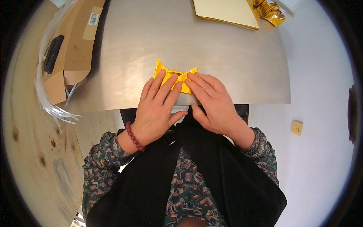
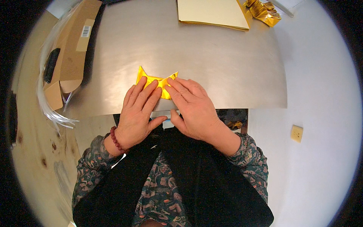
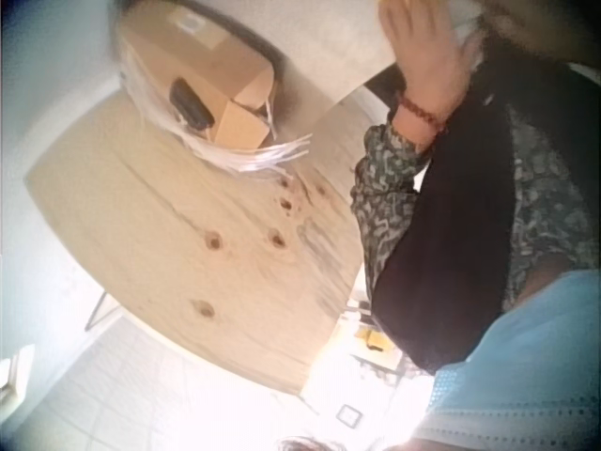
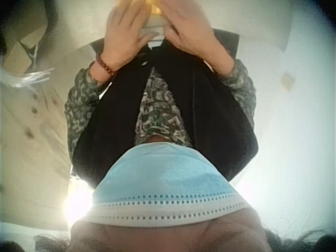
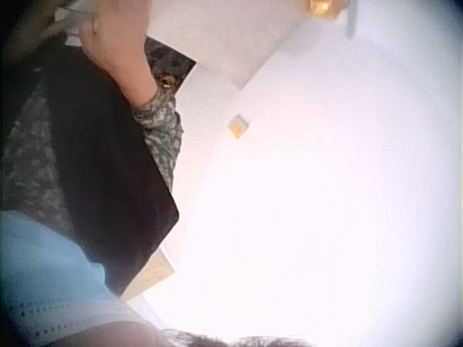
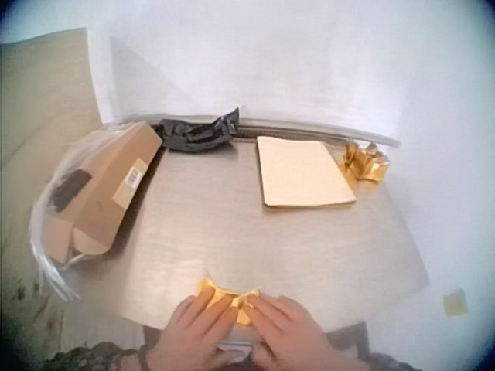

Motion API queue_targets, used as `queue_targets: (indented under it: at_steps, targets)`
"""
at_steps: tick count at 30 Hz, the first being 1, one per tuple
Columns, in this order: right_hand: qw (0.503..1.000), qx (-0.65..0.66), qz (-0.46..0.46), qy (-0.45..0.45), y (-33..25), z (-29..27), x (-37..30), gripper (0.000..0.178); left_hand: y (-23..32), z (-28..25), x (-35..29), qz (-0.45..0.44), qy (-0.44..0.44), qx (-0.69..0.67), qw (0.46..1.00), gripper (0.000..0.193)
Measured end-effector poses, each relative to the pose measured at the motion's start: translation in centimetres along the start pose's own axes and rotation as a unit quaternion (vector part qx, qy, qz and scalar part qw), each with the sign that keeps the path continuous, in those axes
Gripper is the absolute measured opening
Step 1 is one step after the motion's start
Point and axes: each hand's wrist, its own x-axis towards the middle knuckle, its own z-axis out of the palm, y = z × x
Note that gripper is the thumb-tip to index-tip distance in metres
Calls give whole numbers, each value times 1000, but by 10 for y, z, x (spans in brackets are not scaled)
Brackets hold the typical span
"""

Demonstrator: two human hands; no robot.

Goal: The person folds a yellow sheet of paper into a small origami shape, then sets it aside and begins folding a second sheet. The hands repeatedly crease and align edges to form triangular and angular shapes.

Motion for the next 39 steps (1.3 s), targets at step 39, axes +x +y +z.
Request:
queue_targets:
  at_steps: [39]
  targets:
    - [998, -38, 16, 38, 8, 7, -7, 55, -6, -12, 8, 31, -48, 24, 998, 96]
